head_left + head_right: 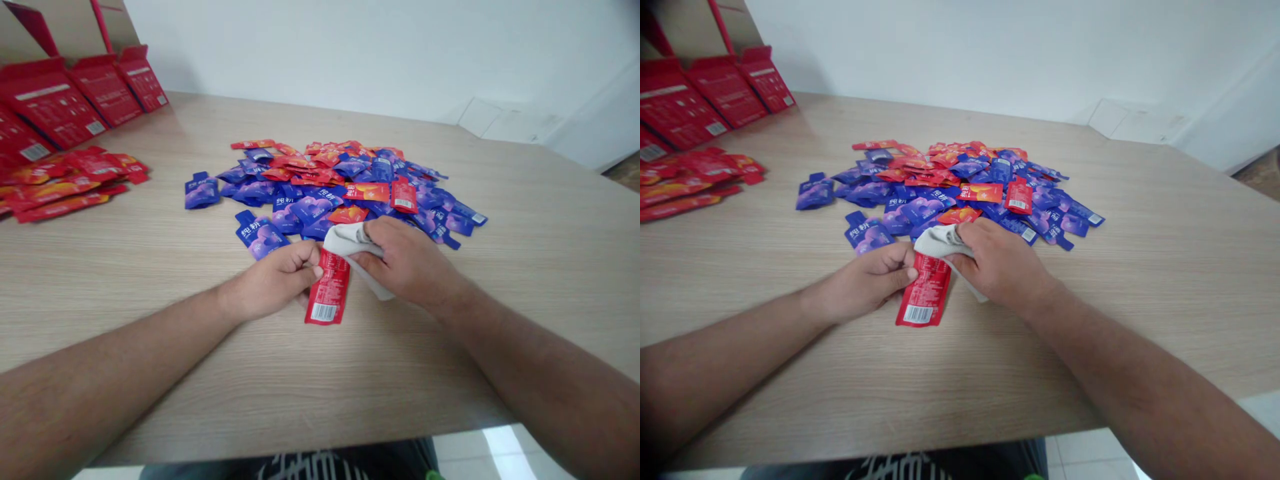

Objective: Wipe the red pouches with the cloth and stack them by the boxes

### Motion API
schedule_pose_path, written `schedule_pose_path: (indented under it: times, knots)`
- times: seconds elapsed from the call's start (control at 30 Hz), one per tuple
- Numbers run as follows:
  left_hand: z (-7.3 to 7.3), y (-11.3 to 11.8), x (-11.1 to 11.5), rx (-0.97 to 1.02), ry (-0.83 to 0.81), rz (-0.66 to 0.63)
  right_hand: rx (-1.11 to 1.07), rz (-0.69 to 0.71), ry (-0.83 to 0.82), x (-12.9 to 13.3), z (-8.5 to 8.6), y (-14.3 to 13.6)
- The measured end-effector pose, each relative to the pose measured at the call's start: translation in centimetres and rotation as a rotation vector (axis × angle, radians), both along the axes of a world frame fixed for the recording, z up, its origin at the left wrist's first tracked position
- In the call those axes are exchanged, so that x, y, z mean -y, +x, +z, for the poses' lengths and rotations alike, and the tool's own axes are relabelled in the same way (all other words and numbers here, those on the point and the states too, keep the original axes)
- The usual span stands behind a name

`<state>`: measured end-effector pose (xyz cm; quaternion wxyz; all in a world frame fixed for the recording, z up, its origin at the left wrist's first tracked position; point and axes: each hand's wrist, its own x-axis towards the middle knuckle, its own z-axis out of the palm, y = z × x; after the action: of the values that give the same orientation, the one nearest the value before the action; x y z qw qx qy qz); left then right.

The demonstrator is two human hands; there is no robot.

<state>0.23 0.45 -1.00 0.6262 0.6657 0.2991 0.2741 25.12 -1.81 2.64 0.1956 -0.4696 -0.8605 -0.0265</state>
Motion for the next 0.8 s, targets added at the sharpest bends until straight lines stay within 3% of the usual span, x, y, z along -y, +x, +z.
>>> schedule_pose_path:
  times: [0.1,0.23,0.63,0.8]
  knots:
    - [0.1,0.0,-0.1,-0.026,0.001,-0.036,0.004,0.043,-0.025,-0.1,-0.1,0.0]
    - [0.3,-0.1,0.0,-0.01,0.032,-0.022,-0.02,-0.03,0.032,-0.4,0.1,0.3]
    - [0.4,-0.1,0.1,-0.01,0.09,-0.07,0.052,0.039,0.035,-0.2,0.9,0.7]
    - [0.3,0.0,0.1,0.026,0.081,-0.055,0.013,-0.045,0.093,-0.8,1.2,1.4]
